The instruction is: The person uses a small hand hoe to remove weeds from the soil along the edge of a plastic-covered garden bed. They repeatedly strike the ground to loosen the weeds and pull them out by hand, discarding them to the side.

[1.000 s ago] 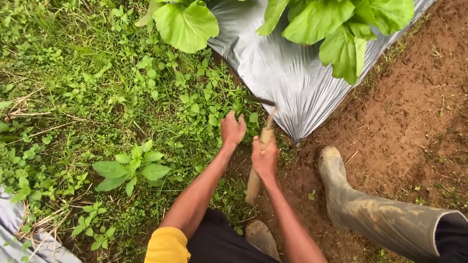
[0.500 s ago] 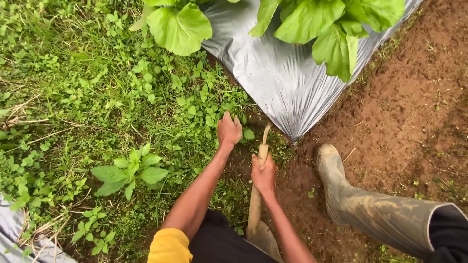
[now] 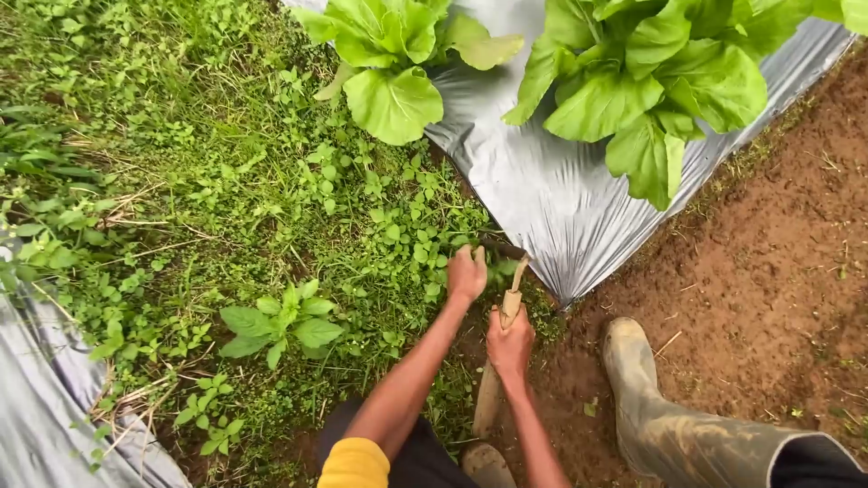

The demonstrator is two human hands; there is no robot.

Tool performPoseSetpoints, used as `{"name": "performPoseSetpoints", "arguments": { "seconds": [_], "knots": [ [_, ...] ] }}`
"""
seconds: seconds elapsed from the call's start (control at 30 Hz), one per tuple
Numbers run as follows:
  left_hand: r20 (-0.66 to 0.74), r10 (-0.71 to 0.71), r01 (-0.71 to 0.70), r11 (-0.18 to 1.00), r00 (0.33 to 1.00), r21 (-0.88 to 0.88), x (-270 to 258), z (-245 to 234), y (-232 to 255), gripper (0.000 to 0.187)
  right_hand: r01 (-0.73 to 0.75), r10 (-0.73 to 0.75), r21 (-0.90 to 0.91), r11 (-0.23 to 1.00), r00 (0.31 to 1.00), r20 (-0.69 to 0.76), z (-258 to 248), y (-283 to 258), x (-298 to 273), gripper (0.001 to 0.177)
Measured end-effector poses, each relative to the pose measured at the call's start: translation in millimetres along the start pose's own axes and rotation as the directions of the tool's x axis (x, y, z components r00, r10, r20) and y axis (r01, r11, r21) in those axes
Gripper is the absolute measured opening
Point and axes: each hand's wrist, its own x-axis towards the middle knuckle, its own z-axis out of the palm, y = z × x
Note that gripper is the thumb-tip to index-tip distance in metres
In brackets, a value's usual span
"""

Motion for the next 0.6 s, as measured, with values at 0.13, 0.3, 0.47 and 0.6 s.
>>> {"name": "performPoseSetpoints", "arguments": {
  "seconds": [0.13, 0.3, 0.47, 0.6],
  "knots": [
    [-0.016, 0.046, -0.047, 0.998, 0.999, -0.042, -4, 7, -5, 0.044, -0.03, 0.03, 0.01, 1.0, 0.999, -0.019, -22, -49, -13, 0.016],
    [-0.023, 0.004, -0.006, 0.994, 1.0, -0.106, 7, 7, -8, 0.045, -0.027, 0.027, 0.025, 0.999, 1.0, -0.014, -11, -42, 2, 0.015],
    [-0.032, -0.051, 0.046, 0.988, 0.998, -0.144, -11, -1, -10, 0.048, -0.004, -0.001, 0.059, 0.998, 0.997, 0.08, -38, -71, -8, 0.009],
    [-0.038, -0.051, 0.042, 0.98, 0.998, -0.196, -3, 11, -28, 0.045, 0.079, -0.083, 0.122, 0.989, 0.996, 0.025, -36, -66, -3, 0.008]
  ]
}}
